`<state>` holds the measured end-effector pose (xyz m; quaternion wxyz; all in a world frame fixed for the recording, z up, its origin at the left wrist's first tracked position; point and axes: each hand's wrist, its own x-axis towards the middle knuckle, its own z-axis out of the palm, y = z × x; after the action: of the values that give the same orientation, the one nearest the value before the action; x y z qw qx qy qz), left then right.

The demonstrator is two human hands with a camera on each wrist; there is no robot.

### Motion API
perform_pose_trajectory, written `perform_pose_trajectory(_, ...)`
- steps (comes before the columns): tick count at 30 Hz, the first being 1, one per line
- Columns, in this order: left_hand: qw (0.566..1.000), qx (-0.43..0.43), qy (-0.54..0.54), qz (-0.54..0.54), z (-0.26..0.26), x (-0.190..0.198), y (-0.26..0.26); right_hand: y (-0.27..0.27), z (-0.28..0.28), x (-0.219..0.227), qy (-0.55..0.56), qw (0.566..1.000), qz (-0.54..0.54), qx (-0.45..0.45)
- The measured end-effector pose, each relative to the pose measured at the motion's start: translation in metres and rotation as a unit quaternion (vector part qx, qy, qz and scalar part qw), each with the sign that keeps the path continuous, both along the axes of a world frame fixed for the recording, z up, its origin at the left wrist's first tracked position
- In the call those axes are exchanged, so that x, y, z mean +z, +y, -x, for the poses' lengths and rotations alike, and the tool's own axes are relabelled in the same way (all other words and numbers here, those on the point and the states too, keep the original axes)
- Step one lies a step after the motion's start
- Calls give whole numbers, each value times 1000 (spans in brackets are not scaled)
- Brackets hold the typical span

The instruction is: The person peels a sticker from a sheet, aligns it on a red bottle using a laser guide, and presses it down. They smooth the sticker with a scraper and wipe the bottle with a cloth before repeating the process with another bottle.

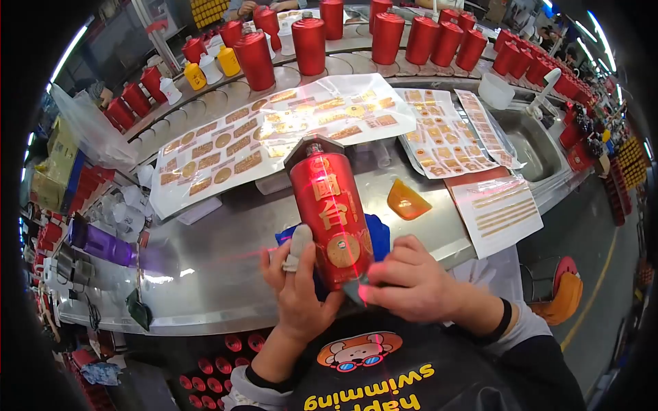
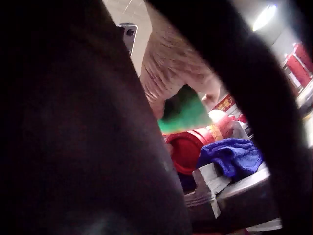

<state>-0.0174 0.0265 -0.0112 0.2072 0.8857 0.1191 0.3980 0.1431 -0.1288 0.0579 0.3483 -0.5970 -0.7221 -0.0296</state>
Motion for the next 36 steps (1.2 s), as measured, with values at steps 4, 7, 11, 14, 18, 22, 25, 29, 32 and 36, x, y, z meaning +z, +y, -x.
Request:
perform_pose_trajectory(4,991,-47,-12,-121,12,-6,-17,-8,4,-7,288,954,49,-68)
perform_pose_trajectory(7,984,-46,20,-173,11,-9,-23,1,18,-24,407,900,58,-142)
perform_pose_trajectory(11,992,-23,16,-123,20,-28,-23,-2,20,-41,448,871,59,-193)
perform_pose_trajectory(14,994,-16,18,-108,24,-23,-20,-4,17,-44,451,869,74,-189)
perform_pose_trajectory(18,980,-74,28,-184,22,-8,-4,-8,14,-55,525,834,46,-165)
perform_pose_trajectory(22,960,-175,51,-214,3,12,22,-9,12,-61,561,812,38,-158)
perform_pose_trajectory(25,966,-166,52,-193,-9,17,35,-9,10,-60,573,803,45,-156)
perform_pose_trajectory(29,982,-129,57,-129,-13,27,38,-9,10,-61,585,797,41,-146)
perform_pose_trajectory(32,992,-124,-1,33,-4,21,33,-13,6,-59,573,805,39,-149)
perform_pose_trajectory(36,907,-194,-199,317,26,42,23,-20,-8,-42,509,846,-39,-156)
